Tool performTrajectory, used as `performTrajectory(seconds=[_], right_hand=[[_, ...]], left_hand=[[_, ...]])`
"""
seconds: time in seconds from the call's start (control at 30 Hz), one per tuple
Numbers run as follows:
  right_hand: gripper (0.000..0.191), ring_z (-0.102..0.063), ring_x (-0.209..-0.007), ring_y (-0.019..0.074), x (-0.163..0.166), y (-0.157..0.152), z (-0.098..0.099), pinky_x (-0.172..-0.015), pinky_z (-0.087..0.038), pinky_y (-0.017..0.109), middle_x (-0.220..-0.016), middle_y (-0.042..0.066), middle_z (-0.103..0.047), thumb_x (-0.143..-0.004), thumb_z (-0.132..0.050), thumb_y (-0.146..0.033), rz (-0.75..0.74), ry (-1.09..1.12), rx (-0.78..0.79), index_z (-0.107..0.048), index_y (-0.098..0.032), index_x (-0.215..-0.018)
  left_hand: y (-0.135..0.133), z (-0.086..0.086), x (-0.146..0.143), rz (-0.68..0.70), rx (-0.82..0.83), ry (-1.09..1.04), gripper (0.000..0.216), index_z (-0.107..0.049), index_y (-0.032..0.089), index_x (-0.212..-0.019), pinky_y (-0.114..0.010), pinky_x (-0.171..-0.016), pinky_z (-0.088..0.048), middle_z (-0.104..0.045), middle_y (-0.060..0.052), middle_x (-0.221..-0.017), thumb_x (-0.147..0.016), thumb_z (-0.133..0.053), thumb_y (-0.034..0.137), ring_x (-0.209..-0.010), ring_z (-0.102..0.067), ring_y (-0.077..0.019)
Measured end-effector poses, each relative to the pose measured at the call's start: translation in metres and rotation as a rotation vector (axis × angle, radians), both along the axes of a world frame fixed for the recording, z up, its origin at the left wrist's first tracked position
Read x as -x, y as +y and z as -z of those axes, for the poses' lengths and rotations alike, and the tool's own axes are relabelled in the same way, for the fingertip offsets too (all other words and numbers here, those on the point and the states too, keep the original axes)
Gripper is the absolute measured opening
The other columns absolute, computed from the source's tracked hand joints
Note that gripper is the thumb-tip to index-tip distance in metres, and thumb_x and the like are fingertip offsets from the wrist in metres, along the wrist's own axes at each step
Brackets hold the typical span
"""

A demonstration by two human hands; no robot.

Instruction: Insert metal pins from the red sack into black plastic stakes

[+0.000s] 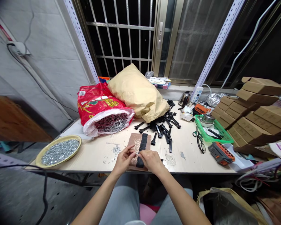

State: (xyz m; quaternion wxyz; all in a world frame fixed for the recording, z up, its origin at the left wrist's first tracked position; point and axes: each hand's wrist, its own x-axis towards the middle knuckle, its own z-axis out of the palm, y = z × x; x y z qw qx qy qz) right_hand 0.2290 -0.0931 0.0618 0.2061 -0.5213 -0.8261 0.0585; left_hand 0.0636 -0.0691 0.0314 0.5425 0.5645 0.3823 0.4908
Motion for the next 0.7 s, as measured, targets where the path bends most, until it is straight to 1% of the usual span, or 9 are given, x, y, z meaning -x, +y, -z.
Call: performTrajectory(seconds=[0.07,0.13,0.17,0.33,0.5,0.7], right_hand=[[0.028,-0.058,-0.070,0.0135,-0.0006,0.0006,0.0008,-0.060,-0.035,0.021,-0.073,0.003,-0.063,-0.092,-0.034,-0.032,-0.008,0.027,0.001,-0.056,-0.020,-0.080],[0.028,-0.058,-0.070,0.0132,-0.0007,0.0008,0.0018,-0.061,-0.036,0.021,-0.073,0.003,-0.063,-0.092,-0.035,-0.033,-0.021,0.055,-0.006,-0.057,-0.020,-0.080],[0.028,-0.058,-0.070,0.0132,-0.0007,0.0008,0.0023,-0.061,-0.036,0.021,-0.073,0.003,-0.063,-0.092,-0.036,-0.033,-0.027,0.065,-0.012,-0.057,-0.019,-0.080],[0.030,-0.057,-0.070,0.0131,0.0001,-0.0012,0.0025,-0.063,-0.036,0.021,-0.072,0.004,-0.063,-0.092,-0.034,-0.033,-0.028,0.079,-0.053,-0.058,-0.019,-0.080],[0.033,-0.057,-0.070,0.0138,0.0005,-0.0031,0.0031,-0.064,-0.037,0.022,-0.072,0.005,-0.062,-0.093,-0.033,-0.033,-0.030,0.077,-0.112,-0.059,-0.018,-0.078],[0.031,-0.057,-0.071,0.0136,0.0000,-0.0048,0.0039,-0.066,-0.038,0.023,-0.073,0.004,-0.063,-0.092,-0.035,-0.033,-0.053,0.130,-0.132,-0.060,-0.019,-0.079]], left_hand=[[-0.0001,-0.0008,0.0010,0.001,-0.019,0.060,0.028,-0.064,0.016,-0.095,-0.028,-0.070,-0.047,-0.061,-0.006,-0.082,-0.073,-0.059,0.033,-0.075,-0.057,-0.0155],[0.0001,-0.0013,0.0018,-0.009,-0.048,0.113,0.021,-0.068,0.017,-0.081,-0.028,-0.067,-0.048,-0.063,-0.007,-0.082,-0.072,-0.060,0.034,-0.073,-0.058,-0.0165],[0.0002,-0.0013,0.0020,-0.017,-0.058,0.125,0.021,-0.068,0.017,-0.079,-0.027,-0.066,-0.048,-0.064,-0.007,-0.080,-0.072,-0.060,0.034,-0.071,-0.058,-0.0165],[-0.0002,-0.0018,0.0012,-0.057,-0.062,0.116,0.019,-0.069,0.017,-0.077,-0.026,-0.062,-0.048,-0.065,-0.006,-0.076,-0.071,-0.061,0.033,-0.066,-0.059,-0.0155],[-0.0022,-0.0069,-0.0011,-0.084,-0.067,0.114,0.017,-0.068,0.016,-0.073,-0.024,-0.059,-0.047,-0.066,-0.005,-0.072,-0.071,-0.062,0.032,-0.061,-0.058,-0.0135],[-0.0032,-0.0076,-0.0019,-0.103,-0.062,0.111,0.016,-0.067,0.016,-0.070,-0.023,-0.053,-0.045,-0.064,-0.003,-0.066,-0.069,-0.063,0.031,-0.054,-0.055,-0.0114]])
